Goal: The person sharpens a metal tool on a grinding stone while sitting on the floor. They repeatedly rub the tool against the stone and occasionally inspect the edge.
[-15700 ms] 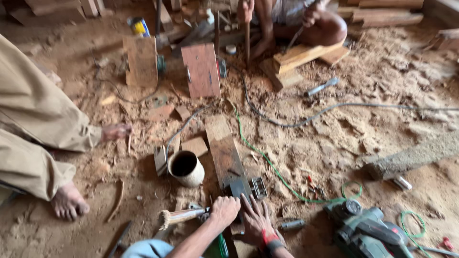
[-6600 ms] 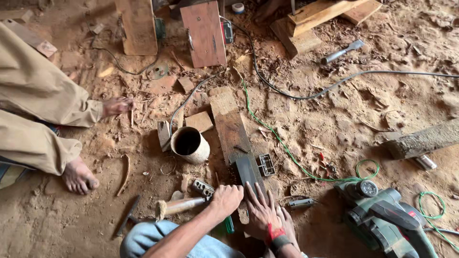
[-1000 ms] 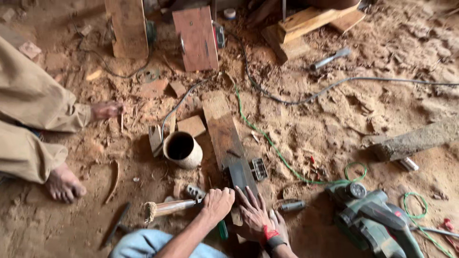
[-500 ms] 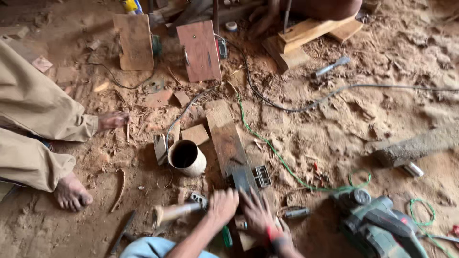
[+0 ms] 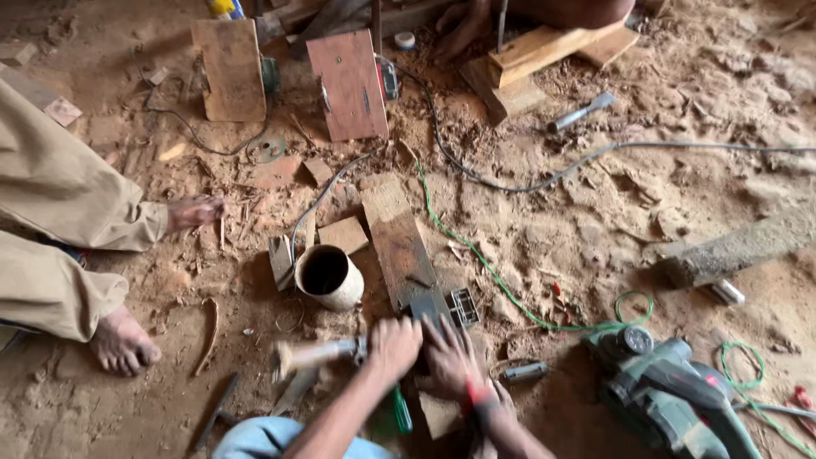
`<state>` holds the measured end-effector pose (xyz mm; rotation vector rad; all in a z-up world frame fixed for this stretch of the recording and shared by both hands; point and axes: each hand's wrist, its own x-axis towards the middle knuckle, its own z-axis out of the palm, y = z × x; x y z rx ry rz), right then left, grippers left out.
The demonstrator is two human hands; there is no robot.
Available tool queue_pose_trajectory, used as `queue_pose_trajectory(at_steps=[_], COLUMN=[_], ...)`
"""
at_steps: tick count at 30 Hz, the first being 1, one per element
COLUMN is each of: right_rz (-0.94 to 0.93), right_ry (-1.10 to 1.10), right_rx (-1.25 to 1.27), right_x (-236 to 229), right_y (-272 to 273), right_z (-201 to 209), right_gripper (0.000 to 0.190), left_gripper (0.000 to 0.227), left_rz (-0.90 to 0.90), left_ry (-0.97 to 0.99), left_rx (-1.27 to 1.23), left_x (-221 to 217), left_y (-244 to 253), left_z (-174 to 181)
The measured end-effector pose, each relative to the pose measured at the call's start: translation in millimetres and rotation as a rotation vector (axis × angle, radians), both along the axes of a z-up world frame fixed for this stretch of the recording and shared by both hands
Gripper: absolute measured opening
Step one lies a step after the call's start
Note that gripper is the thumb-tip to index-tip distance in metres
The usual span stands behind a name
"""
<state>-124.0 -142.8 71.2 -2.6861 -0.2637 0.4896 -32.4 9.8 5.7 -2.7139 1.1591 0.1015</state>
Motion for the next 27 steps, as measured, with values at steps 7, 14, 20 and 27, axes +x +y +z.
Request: queue_pose_trajectory(at_steps=[7,14,20,27], right_rz=[0.019,0.039,-0.045,0.012], right_ry=[-0.019,0.103,-0.026,-0.015], right_rx=[-0.012,-0.117,0.015,-0.019], right_x=[-4,7,22,-9], right_y=[-5,-4,0,0], right_z=[-14,-18,0,5], right_gripper=[0.104,0.087,0.104,0.071], left_gripper=[0.025,0.023,0.027,0.024], left_rz=[0.198,0.144,0.197,0.044], left_ry=[0.132,0.204,0.227,0.12], left_rx=[-0.232,0.034,-0.049,-0.07], left_x=[-1,9,24,-14], left_y=[1,-2,-4,7], left_z=[-17,-22,-20,-12])
